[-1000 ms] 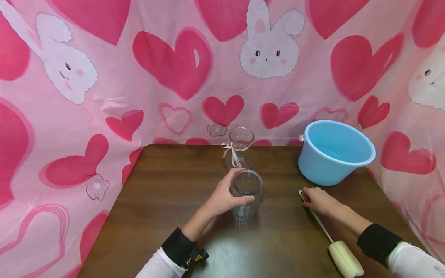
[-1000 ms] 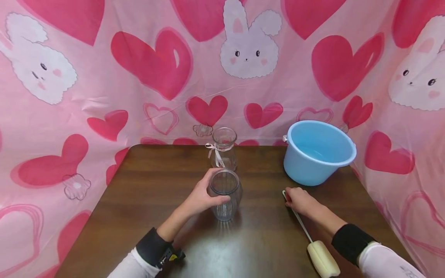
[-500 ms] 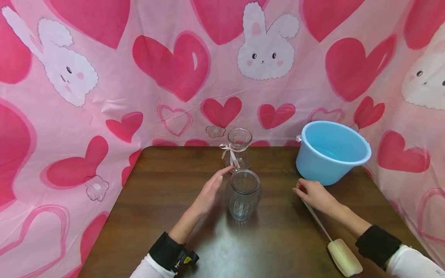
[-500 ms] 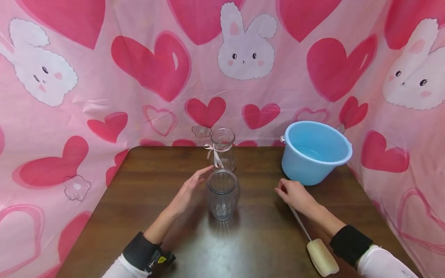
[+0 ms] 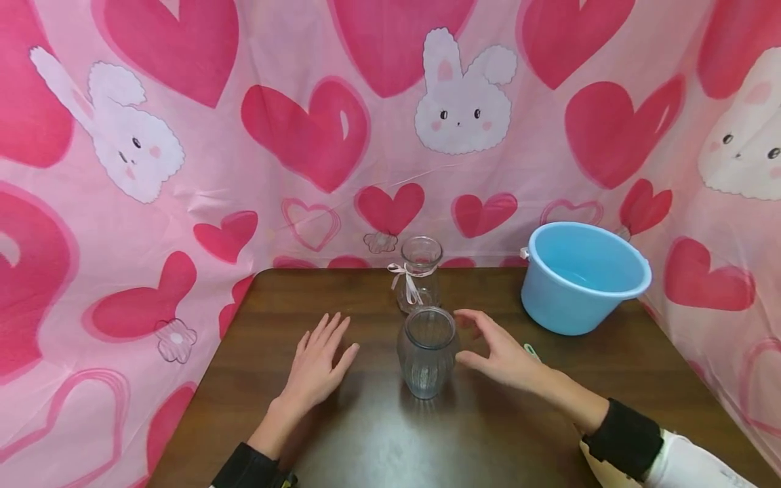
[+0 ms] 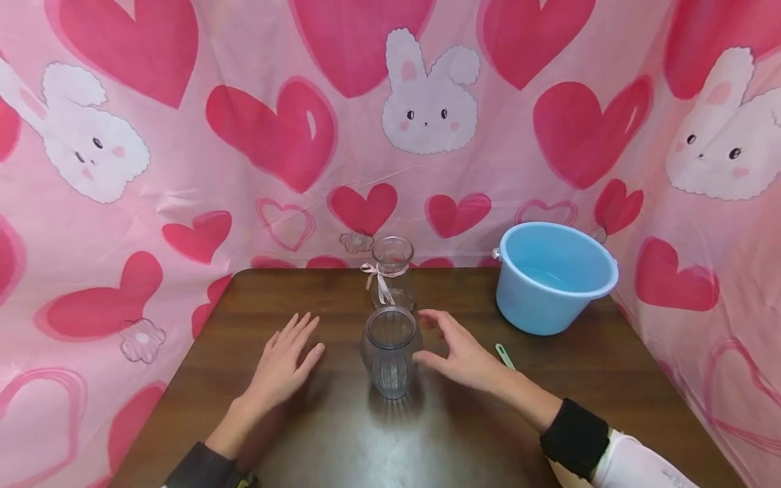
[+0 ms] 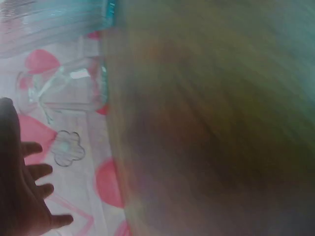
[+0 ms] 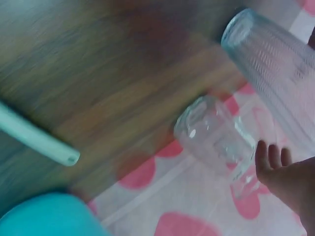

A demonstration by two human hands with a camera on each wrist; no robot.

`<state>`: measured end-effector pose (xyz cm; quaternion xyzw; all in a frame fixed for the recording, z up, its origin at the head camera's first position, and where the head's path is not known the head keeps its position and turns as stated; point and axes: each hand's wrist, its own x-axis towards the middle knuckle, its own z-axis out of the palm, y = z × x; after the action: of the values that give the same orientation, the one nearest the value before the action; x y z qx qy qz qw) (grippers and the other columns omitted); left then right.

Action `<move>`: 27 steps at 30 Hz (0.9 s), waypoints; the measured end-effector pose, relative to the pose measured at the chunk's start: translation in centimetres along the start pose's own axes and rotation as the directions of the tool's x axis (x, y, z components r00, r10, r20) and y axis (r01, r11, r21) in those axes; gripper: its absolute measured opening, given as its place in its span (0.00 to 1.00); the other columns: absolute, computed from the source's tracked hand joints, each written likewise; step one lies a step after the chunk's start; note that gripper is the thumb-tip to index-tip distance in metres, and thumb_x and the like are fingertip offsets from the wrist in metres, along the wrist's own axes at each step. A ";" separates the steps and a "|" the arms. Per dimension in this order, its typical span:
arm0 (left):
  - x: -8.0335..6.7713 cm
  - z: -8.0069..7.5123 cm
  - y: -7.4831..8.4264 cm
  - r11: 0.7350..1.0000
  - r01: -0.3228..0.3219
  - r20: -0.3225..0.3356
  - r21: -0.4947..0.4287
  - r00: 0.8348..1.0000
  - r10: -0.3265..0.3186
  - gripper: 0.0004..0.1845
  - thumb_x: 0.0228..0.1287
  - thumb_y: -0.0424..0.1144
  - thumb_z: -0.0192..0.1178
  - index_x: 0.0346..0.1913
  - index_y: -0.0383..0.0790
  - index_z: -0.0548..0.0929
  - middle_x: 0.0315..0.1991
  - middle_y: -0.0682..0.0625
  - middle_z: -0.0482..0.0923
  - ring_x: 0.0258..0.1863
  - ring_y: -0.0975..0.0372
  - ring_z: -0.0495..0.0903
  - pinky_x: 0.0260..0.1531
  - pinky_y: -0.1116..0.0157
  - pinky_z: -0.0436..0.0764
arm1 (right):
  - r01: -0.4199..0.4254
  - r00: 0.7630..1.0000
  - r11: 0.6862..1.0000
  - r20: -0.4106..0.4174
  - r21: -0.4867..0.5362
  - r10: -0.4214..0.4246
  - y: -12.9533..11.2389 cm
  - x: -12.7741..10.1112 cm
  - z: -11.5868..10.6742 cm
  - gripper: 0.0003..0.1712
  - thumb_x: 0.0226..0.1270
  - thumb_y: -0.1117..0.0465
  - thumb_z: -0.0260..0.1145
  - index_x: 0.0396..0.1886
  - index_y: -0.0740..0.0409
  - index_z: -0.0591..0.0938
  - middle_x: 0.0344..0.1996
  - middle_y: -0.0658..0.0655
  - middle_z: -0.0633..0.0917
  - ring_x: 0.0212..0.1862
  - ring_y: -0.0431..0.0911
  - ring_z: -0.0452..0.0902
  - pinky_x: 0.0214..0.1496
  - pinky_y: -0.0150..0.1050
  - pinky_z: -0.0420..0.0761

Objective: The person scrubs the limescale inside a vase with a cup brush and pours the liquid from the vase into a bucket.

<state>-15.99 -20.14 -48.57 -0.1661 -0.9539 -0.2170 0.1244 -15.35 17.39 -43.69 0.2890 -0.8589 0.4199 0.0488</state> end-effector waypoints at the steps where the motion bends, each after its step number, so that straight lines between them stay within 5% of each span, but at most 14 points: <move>1: 0.0 0.0 -0.3 0.999 0.015 0.005 0.030 1.000 -0.015 0.36 0.76 0.59 0.55 0.80 0.45 0.66 0.80 0.42 0.60 0.82 0.46 0.52 0.73 0.32 0.53 | 0.007 1.000 1.000 0.010 0.019 -0.007 0.0 0.3 0.3 0.44 0.67 0.47 0.75 0.75 0.58 0.66 0.65 0.58 0.78 0.64 0.55 0.76 0.63 0.55 0.80; 7: 0.0 0.5 -1.6 0.986 0.068 0.030 0.154 0.997 -0.073 0.40 0.73 0.63 0.57 0.81 0.48 0.64 0.81 0.39 0.57 0.82 0.44 0.50 0.73 0.30 0.51 | 0.101 0.995 0.981 -0.034 0.168 -0.097 0.4 1.2 2.7 0.68 0.56 0.28 0.74 0.84 0.55 0.51 0.74 0.65 0.69 0.72 0.60 0.68 0.69 0.62 0.73; 14: -1.3 1.3 -1.5 0.984 0.063 0.037 0.165 0.997 -0.070 0.41 0.73 0.66 0.55 0.82 0.52 0.62 0.82 0.40 0.55 0.82 0.43 0.48 0.72 0.29 0.48 | 0.065 0.996 0.978 -0.070 0.199 -0.052 0.3 0.7 5.5 0.76 0.47 0.37 0.85 0.85 0.51 0.46 0.73 0.63 0.72 0.72 0.58 0.69 0.70 0.72 0.65; 21: -1.5 1.6 -0.8 0.986 0.048 0.027 0.157 0.998 -0.053 0.42 0.72 0.67 0.56 0.82 0.53 0.62 0.81 0.40 0.57 0.82 0.44 0.49 0.73 0.29 0.48 | 0.081 0.994 0.960 -0.088 0.268 -0.060 0.2 0.8 6.3 0.67 0.48 0.59 0.86 0.83 0.51 0.54 0.65 0.58 0.79 0.64 0.46 0.77 0.69 0.41 0.73; 27: -1.0 1.6 -0.3 0.988 0.042 0.004 0.152 0.999 -0.044 0.41 0.71 0.66 0.58 0.80 0.52 0.65 0.81 0.40 0.59 0.81 0.43 0.52 0.72 0.29 0.50 | 0.097 0.986 0.971 -0.155 0.217 -0.064 0.4 0.5 5.2 0.58 0.51 0.57 0.85 0.78 0.47 0.62 0.63 0.54 0.80 0.62 0.46 0.78 0.67 0.40 0.74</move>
<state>-15.42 -20.00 -50.39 -0.1364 -0.9714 -0.1459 0.1283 -15.15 13.45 -47.13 0.2957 -0.7879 0.5316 0.0961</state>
